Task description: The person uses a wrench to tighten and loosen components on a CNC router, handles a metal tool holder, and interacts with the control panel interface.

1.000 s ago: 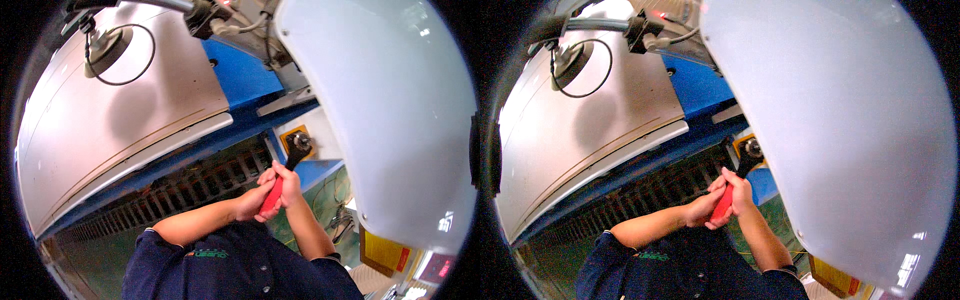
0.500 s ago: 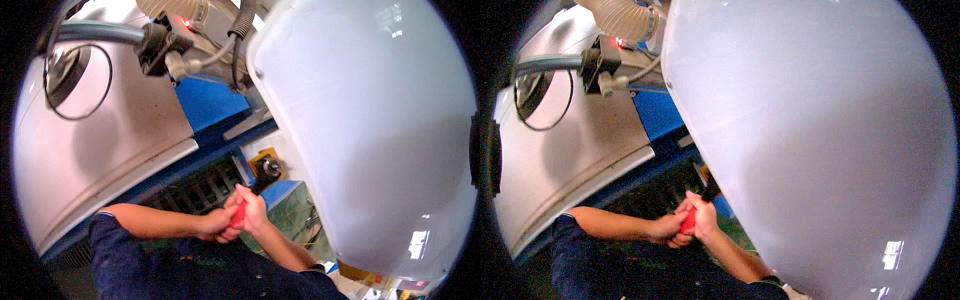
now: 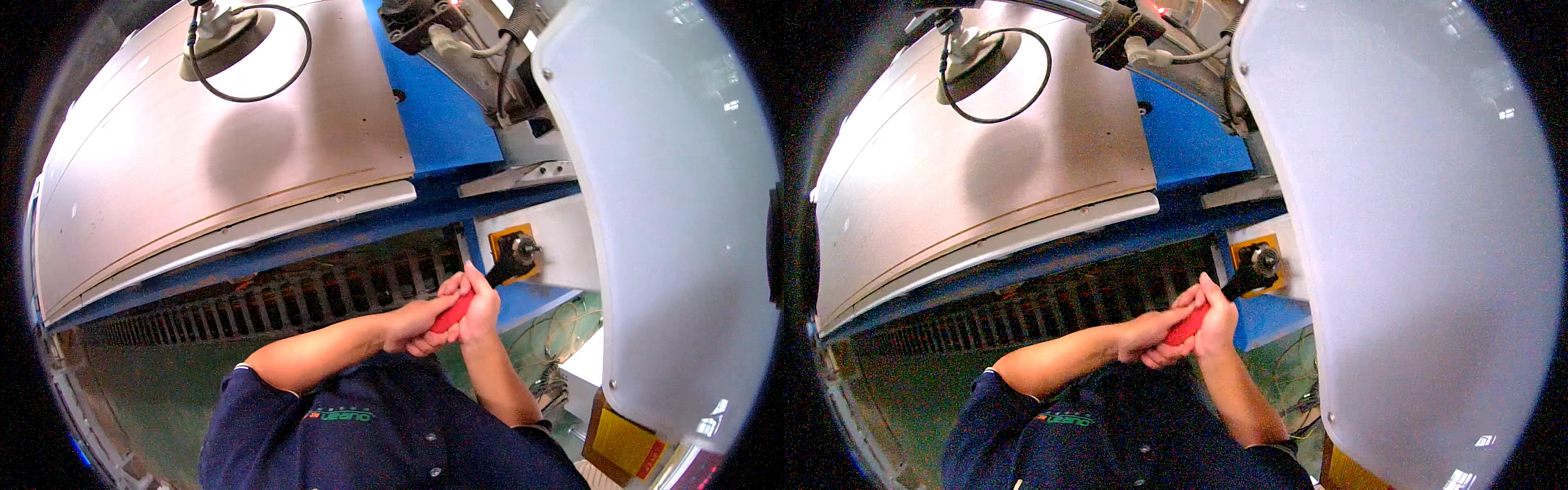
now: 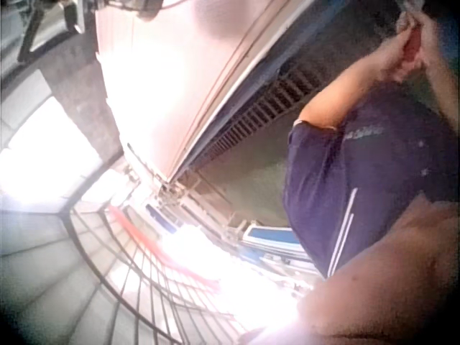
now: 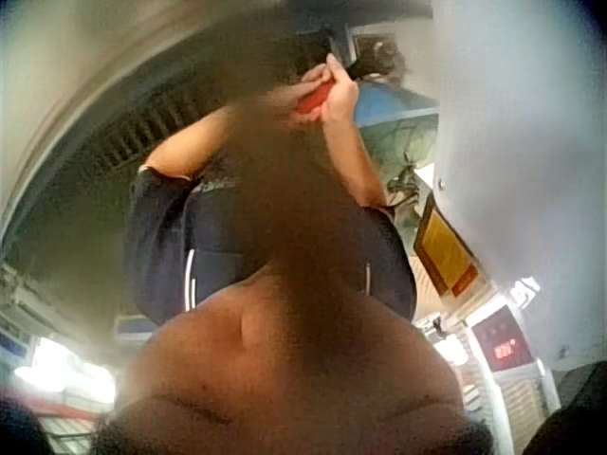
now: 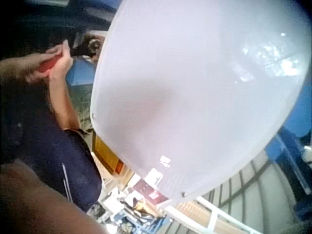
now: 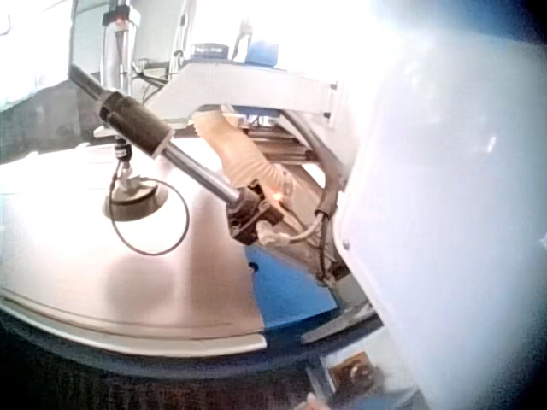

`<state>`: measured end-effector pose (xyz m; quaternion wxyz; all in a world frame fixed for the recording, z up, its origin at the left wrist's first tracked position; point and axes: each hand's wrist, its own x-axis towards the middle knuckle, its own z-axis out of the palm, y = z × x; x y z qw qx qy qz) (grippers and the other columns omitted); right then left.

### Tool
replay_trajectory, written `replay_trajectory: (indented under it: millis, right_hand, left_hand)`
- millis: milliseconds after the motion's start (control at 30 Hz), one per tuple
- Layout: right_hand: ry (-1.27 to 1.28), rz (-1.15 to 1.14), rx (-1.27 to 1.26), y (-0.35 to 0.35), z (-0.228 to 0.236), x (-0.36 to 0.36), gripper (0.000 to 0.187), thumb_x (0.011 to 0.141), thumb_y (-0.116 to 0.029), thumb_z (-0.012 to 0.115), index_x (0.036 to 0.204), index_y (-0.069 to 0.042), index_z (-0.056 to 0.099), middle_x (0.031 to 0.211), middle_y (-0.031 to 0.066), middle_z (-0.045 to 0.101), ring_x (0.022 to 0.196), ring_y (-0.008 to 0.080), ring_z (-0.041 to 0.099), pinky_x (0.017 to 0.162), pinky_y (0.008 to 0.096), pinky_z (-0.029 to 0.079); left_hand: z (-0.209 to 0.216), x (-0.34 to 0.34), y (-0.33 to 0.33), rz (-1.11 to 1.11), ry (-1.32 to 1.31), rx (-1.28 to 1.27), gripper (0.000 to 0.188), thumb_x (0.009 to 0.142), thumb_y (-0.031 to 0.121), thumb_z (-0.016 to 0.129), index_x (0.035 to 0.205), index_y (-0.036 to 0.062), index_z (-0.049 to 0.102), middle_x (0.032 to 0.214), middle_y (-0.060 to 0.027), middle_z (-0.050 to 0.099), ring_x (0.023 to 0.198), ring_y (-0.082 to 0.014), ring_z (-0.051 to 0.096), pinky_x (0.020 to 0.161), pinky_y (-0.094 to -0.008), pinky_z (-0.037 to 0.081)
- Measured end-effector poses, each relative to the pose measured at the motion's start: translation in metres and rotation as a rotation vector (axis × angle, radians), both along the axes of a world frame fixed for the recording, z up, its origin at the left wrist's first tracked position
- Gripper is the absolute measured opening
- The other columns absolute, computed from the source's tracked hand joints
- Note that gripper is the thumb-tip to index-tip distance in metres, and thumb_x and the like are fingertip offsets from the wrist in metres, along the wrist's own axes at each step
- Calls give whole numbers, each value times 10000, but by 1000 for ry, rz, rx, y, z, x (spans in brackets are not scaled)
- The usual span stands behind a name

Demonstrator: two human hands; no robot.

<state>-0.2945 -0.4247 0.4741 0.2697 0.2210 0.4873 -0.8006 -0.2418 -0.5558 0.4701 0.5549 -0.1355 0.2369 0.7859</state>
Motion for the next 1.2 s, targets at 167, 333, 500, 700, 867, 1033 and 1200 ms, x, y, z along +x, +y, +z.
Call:
replay_trajectory:
  millis: [167, 333, 500, 700, 867, 1033, 1200]
  right_hand:
    - [-22, -94, 49, 19, -20, 6, 389, 938, -227, 584, 603, -97, 435, 633, 131, 563, 605, 252, 560, 607, 371, 473]
    - [-129, -219, 235, 28, 1, 16, 372, 942, -230, 538, 604, -103, 448, 576, 73, 493, 552, 217, 507, 546, 365, 440]
    - [-194, -24, -1, 8, 6, 5, 369, 930, -236, 610, 612, -104, 476, 677, 100, 598, 612, 210, 570, 619, 344, 484]
    - [-36, 44, -168, 8, -13, 15, 335, 939, -291, 621, 685, -104, 508, 736, 115, 636, 689, 233, 621, 680, 378, 518]
    - [-27, 51, -226, 11, -23, 16, 367, 936, -346, 628, 685, -114, 491, 732, 105, 616, 729, 242, 608, 726, 391, 518]
    - [-14, 44, -226, 13, -15, 23, 380, 939, -381, 616, 681, -133, 490, 715, 98, 626, 691, 241, 616, 662, 407, 526]
    - [37, 20, -272, 18, -26, 20, 364, 940, -348, 629, 680, -126, 504, 714, 89, 632, 650, 201, 594, 639, 349, 504]
  left_hand:
    - [-25, -2, 18, -79, -96, 14, 668, 925, 757, 260, 705, 152, 439, 529, 46, 318, 399, -93, 275, 369, -253, 206]
    - [-13, 2, 42, -125, -1, 51, 696, 881, 814, 243, 661, 171, 393, 540, 39, 322, 420, -112, 281, 410, -265, 225]
    - [17, -6, 1, -152, -128, -13, 666, 919, 768, 166, 696, 184, 397, 544, 58, 317, 409, -88, 249, 378, -254, 163]
    - [6, 14, -1, 10, 33, -171, 672, 962, 701, 206, 759, 136, 509, 500, 60, 330, 378, -79, 270, 348, -246, 188]
    - [-10, 26, 8, 147, 222, -203, 674, 993, 638, 223, 727, 92, 514, 455, 11, 395, 305, -96, 304, 291, -243, 246]
    - [-9, 30, 12, 169, 287, -290, 639, 1007, 603, 254, 694, 107, 507, 452, 5, 410, 311, -106, 313, 309, -248, 233]
    - [-3, 37, 22, 222, 351, -390, 611, 996, 602, 309, 668, 123, 496, 463, 10, 416, 322, -111, 303, 318, -262, 214]
